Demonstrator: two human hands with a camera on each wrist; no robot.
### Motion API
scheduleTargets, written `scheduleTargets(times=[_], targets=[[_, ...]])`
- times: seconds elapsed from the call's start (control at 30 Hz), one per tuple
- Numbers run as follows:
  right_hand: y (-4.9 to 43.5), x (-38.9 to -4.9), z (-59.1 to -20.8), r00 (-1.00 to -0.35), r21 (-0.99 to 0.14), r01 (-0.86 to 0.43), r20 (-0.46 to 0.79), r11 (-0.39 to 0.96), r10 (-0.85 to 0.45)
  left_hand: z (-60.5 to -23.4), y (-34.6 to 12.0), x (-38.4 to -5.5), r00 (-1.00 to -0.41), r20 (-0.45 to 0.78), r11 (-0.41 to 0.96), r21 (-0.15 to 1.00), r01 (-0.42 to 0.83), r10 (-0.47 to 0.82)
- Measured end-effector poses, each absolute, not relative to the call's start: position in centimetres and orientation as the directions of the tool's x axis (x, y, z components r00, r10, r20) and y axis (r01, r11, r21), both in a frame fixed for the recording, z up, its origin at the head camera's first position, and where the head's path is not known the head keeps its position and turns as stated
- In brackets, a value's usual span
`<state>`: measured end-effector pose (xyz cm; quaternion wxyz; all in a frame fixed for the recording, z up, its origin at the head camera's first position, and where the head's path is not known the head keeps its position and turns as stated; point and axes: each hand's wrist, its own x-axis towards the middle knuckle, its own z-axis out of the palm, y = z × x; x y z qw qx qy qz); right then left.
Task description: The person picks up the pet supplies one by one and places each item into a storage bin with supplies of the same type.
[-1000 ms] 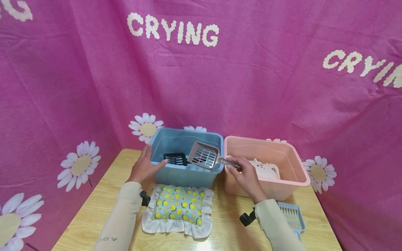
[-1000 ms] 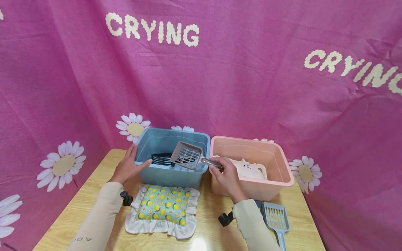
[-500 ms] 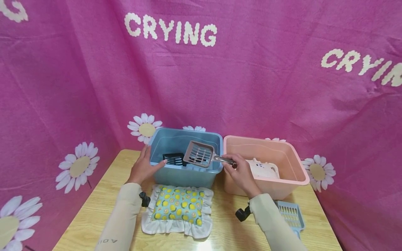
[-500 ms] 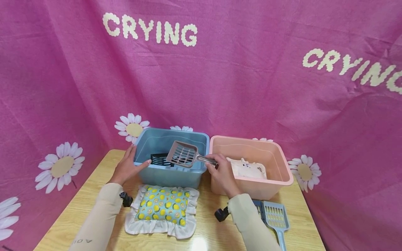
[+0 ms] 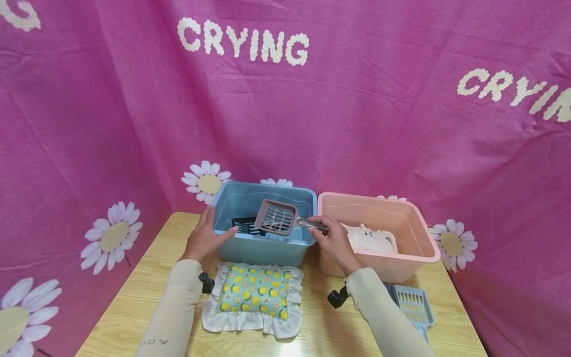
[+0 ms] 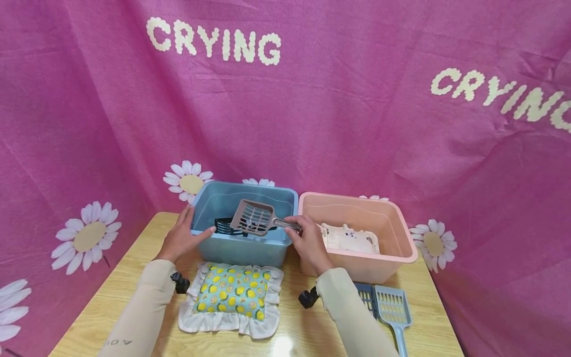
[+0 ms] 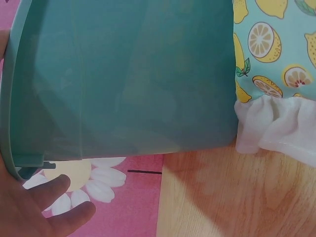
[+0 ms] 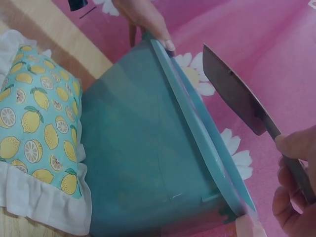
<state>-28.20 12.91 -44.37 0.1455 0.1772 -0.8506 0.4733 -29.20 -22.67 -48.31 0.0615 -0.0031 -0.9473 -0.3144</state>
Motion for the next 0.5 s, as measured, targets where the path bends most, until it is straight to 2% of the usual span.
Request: scheduleTargets(times=[0.27, 0.5], targets=[[12.2, -29.1, -44.4, -0.912, -0.785, -0.41, 0.368, 0.465, -0.184, -48.3, -22.6, -29.3, -0.993, 0.111, 0.804, 0.594, 0.035, -0.039], [11.2, -29.7, -44.8, -0.902, -0.746, -0.43, 0.38, 0.509, -0.206, -48.2, -22.5, -29.2, -0.995, 0.097, 0.818, 0.574, 0.024, -0.039]])
